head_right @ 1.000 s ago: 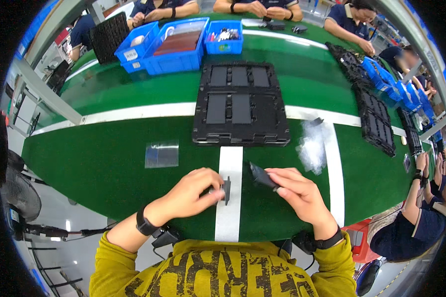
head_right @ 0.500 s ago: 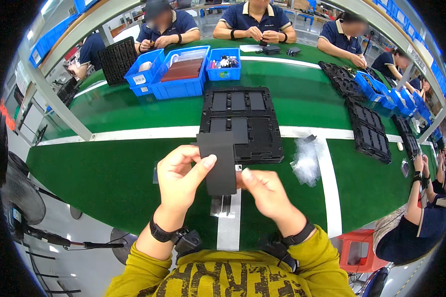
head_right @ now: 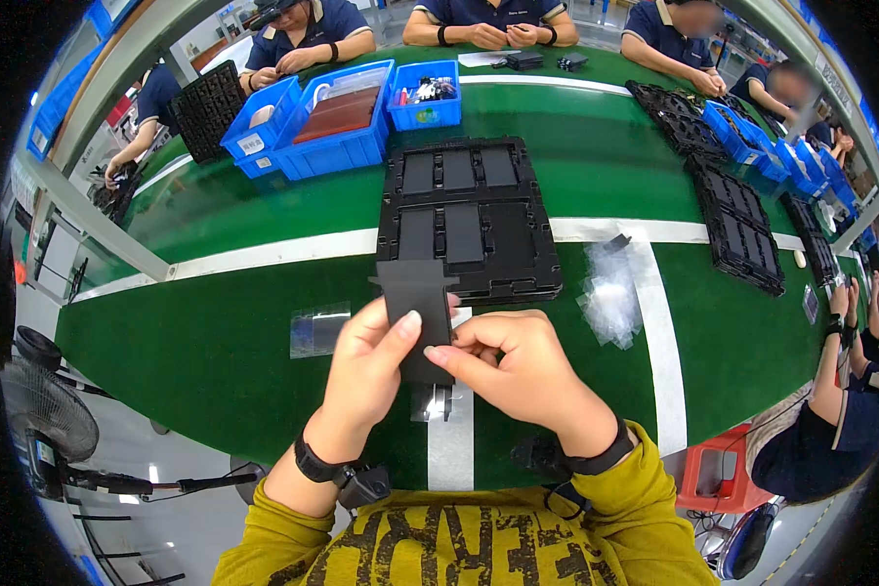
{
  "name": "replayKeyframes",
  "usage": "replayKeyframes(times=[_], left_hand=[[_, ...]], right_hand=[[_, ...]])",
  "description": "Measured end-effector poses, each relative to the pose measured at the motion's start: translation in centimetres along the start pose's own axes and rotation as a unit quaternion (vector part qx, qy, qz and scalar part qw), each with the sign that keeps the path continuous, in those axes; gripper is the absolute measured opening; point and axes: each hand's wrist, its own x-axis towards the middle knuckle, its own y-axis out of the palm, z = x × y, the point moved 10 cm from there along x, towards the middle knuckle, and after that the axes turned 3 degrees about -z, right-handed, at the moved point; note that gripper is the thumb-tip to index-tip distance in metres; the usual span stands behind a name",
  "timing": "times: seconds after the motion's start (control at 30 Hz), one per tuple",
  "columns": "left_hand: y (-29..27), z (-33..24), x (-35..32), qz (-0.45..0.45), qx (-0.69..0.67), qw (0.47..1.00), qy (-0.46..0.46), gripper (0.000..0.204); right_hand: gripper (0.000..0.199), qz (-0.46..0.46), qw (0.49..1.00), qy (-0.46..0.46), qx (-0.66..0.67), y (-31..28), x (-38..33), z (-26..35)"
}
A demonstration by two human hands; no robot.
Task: Manually assembling and inspecting small electronic components on a production line.
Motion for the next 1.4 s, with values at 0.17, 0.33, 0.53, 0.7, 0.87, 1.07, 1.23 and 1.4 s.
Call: replayKeyframes(times=[0.17, 0.33, 0.53, 0.7, 0.87, 1.07, 1.23, 1.4], left_hand=[[0.2, 0.6, -0.2, 0.030, -0.032, 0.998, -0.036, 0.025], [1.2, 1.5, -0.2, 0.074, -0.021, 0.994, -0.076, 0.017], [1.5, 2.2, -0.2, 0.085, 0.042, 0.991, -0.096, 0.023], [1.4, 2.6, -0.3, 0.085, 0.035, 0.990, -0.103, 0.022], [1.5, 2.8, -0.6, 0.106, -0.003, 0.988, -0.115, 0.022], [2.8, 3.1, -1.2, 0.163, -0.126, 0.967, -0.151, 0.022], [2.8, 3.0, -1.3, 0.170, -0.136, 0.964, -0.150, 0.021], [2.7, 3.0, -1.3, 0.164, -0.109, 0.970, -0.145, 0.020]], right_hand=[[0.022, 0.015, 0.999, -0.008, -0.047, -1.3, 0.0, 1.2], [0.007, -0.036, 0.993, 0.021, 0.113, -4.2, -0.2, 0.0], [0.003, -0.022, 1.000, -0.020, 0.009, -4.1, -0.3, 0.9], [0.001, -0.016, 0.999, -0.024, 0.037, -4.0, -0.5, 0.7], [0.002, -0.005, 0.998, -0.043, 0.050, -3.7, -0.4, 1.3], [0.003, 0.012, 0.994, -0.084, 0.072, -3.3, -0.6, 2.5], [0.006, -0.001, 0.997, -0.077, 0.007, -3.6, -0.7, 2.7], [0.006, 0.008, 0.996, -0.080, 0.046, -3.4, -0.8, 3.1]])
